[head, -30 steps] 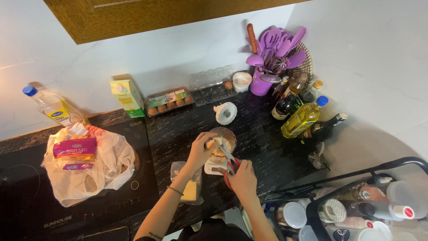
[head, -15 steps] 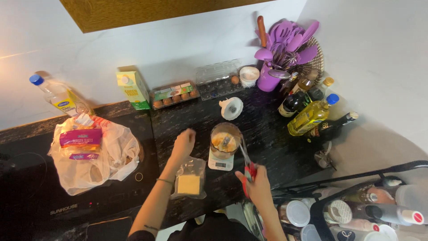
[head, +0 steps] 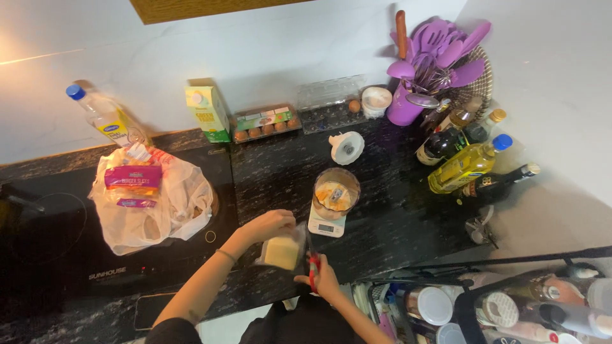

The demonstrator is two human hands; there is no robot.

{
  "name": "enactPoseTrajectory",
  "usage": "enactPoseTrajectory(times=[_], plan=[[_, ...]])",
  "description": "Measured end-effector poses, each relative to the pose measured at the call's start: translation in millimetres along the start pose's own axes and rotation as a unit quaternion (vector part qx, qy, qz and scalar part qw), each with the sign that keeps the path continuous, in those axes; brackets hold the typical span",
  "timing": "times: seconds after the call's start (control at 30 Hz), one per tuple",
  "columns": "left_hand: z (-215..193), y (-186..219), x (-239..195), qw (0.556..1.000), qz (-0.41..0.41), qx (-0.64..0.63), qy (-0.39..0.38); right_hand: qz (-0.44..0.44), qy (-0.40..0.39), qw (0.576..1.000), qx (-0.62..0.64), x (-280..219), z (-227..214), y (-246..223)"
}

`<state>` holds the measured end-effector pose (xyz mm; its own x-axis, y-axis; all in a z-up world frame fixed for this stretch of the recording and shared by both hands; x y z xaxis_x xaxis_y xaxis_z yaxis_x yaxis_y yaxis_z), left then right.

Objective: The person cuts a block of cheese with red-handled scissors, dropping pieces into a food processor bowl resting on a digital kitchen scale. They briefly wash their hands at the sink, dry them with a towel, then return to cutting more cheese into the bowl.

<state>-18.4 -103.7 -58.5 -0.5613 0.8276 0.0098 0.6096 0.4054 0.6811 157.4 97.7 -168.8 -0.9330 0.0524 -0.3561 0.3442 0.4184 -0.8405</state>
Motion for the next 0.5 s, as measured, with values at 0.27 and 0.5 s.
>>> enactPoseTrajectory(times=[0.27, 0.5], plan=[[-29.5, 95.0, -54.5, 0.999, -0.008, -0.01, -0.049, -0.089, 0.051, 0.993, 0.062, 22.3, 25.0, -8.9], [25.6, 32.6, -91.3, 0.99, -0.096, 0.084, -0.068, -0.094, 0.053, 0.987, 0.121, 12.5, 16.6, -36.5]])
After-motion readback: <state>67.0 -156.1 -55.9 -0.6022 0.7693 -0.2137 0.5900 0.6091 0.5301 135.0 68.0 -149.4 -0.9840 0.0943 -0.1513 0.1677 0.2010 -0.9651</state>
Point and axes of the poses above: each hand's wrist, its own x-axis towards the middle knuckle, its own z-axis out of the palm, y = z × x, the point moved 1 cm from there along x, towards the middle knuckle, and after that the axes turned 2 degrees about y, right-handed, at the moved point
